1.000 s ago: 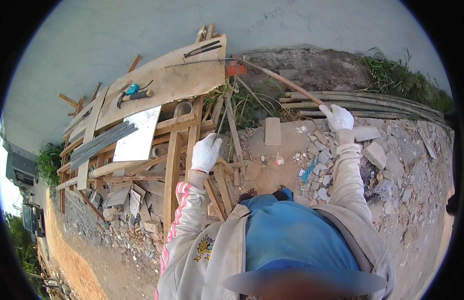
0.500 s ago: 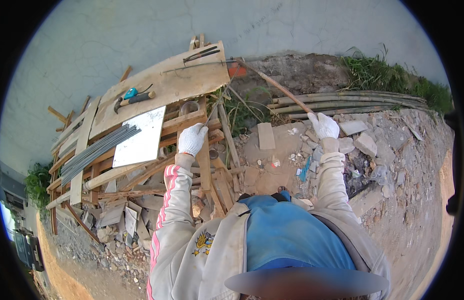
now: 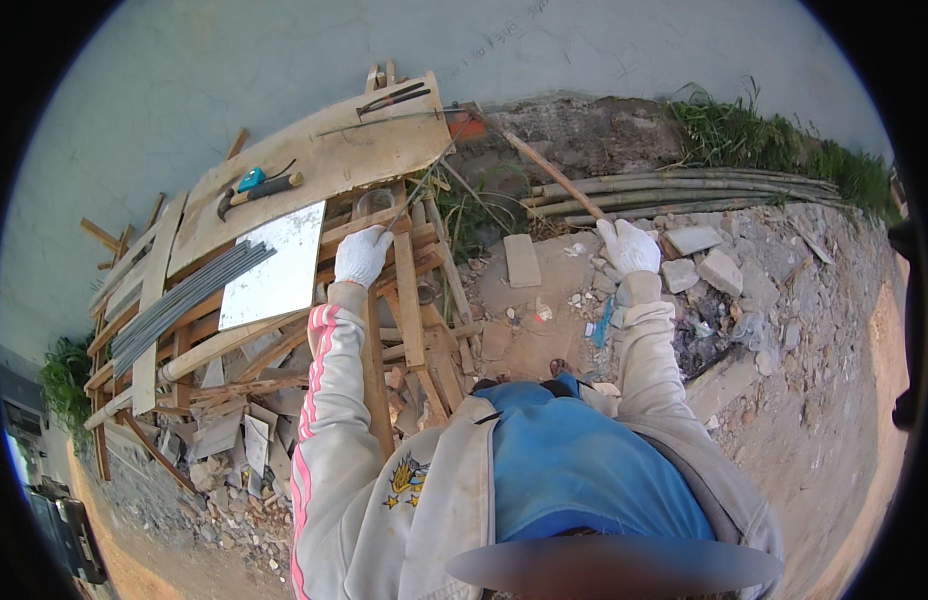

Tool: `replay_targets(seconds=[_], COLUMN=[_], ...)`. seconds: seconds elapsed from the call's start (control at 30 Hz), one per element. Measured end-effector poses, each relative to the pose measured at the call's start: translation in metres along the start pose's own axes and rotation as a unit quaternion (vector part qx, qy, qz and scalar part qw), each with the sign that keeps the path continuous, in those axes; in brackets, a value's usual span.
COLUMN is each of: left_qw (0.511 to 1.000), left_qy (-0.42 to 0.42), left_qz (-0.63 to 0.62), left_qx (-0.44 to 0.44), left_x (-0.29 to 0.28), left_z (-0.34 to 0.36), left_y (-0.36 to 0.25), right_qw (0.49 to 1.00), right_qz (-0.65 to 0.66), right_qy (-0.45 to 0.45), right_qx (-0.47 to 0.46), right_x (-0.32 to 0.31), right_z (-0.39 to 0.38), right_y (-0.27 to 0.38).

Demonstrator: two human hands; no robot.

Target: The person repeatedly bends thin metal rods into U-shapes using a curved metal bar as a lever against a wooden workbench. They pick up rods from a pile, position them, apply force to bend them, and place the finished pieces aside.

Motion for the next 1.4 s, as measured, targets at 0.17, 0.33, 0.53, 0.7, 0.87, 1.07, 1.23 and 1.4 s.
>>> replay_targets(seconds=[0.17,0.33,0.53,0.7,0.87,1.07,1.23,1.4], left_qw=[0.999,0.990,0.972,0.894,0.959,0.939,0.881,0.902], left_qy=[-0.003,0.032,0.086,0.122,-0.053,-0.281,-0.384,-0.354], left_qz=[-0.033,-0.088,-0.165,-0.316,-0.151,0.038,0.197,0.121], left_qx=[-0.031,-0.109,-0.141,-0.294,-0.235,-0.195,-0.195,-0.217], left_x=[0.009,0.018,0.029,0.062,0.027,-0.077,-0.150,-0.156], left_z=[-0.012,-0.023,0.002,0.044,0.065,0.045,-0.010,-0.040], left_y=[-0.012,-0.034,-0.067,-0.105,-0.161,-0.208,-0.231,-0.237], right_qw=[1.000,0.999,0.988,0.949,0.861,0.837,0.850,0.831], right_qz=[0.008,0.022,0.152,0.301,0.491,0.532,0.510,0.536], right_qy=[0.028,0.040,0.034,0.094,0.129,0.118,0.110,0.101], right_qx=[0.007,0.007,0.007,-0.011,0.012,-0.036,-0.074,-0.115], right_x=[-0.013,-0.006,0.023,0.055,0.068,0.066,0.054,0.022], right_z=[0.007,0.024,0.042,0.068,0.079,0.105,0.131,0.187], right_y=[-0.007,-0.024,-0.056,-0.069,-0.072,-0.077,-0.082,-0.061])
Point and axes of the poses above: each hand's wrist, its own z-axis towards the middle knuckle, its own x-axis out of the palm, y = z × x, the point moved 6 cm from there along z, towards the middle knuckle, and after that the axes turned 1 degree about -y, right-handed, at the moved point
